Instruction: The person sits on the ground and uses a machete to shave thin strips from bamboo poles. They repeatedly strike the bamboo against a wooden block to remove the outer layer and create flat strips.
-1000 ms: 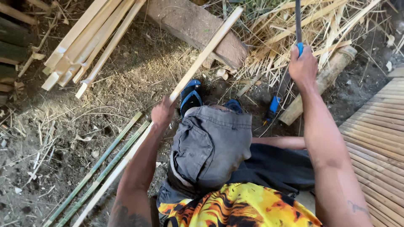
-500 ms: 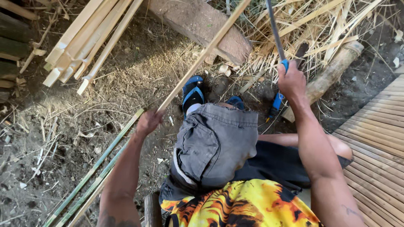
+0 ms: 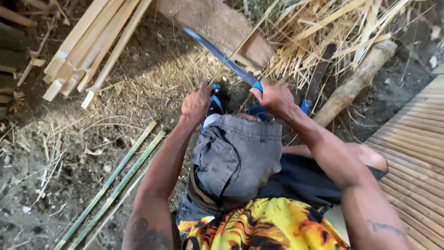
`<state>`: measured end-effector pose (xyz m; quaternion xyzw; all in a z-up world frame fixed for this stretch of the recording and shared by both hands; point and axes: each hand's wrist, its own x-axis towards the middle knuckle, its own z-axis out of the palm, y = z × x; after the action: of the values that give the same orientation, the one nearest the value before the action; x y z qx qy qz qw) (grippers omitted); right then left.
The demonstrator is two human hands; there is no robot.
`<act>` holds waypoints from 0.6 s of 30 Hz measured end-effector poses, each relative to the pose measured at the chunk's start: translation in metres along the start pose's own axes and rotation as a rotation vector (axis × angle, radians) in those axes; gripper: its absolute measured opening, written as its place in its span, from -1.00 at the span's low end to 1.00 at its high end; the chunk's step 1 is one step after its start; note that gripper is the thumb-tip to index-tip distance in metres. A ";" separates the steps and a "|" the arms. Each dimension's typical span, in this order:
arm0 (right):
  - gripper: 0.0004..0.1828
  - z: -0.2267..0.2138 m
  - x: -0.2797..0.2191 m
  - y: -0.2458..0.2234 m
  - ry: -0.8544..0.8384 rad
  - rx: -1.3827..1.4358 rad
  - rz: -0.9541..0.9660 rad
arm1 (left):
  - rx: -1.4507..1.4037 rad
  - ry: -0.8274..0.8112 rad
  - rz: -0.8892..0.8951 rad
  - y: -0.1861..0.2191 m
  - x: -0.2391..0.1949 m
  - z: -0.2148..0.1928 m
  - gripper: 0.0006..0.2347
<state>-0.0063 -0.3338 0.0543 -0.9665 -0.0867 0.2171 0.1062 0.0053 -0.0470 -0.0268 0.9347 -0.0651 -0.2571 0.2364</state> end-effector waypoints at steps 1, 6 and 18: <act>-0.48 0.001 -0.005 -0.002 -0.031 -0.013 -0.029 | 0.031 0.065 0.063 0.002 0.003 -0.005 -0.77; -0.51 -0.034 0.019 0.041 -0.126 0.064 0.198 | -0.016 -0.092 -0.070 -0.017 -0.020 -0.018 -0.76; -0.51 -0.026 0.026 0.073 0.096 -0.079 0.205 | 0.093 -0.032 -0.067 -0.052 -0.042 -0.026 -0.76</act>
<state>0.0370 -0.4024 0.0487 -0.9830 0.0094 0.1765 0.0491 -0.0178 0.0201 -0.0130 0.9422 -0.0493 -0.2763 0.1831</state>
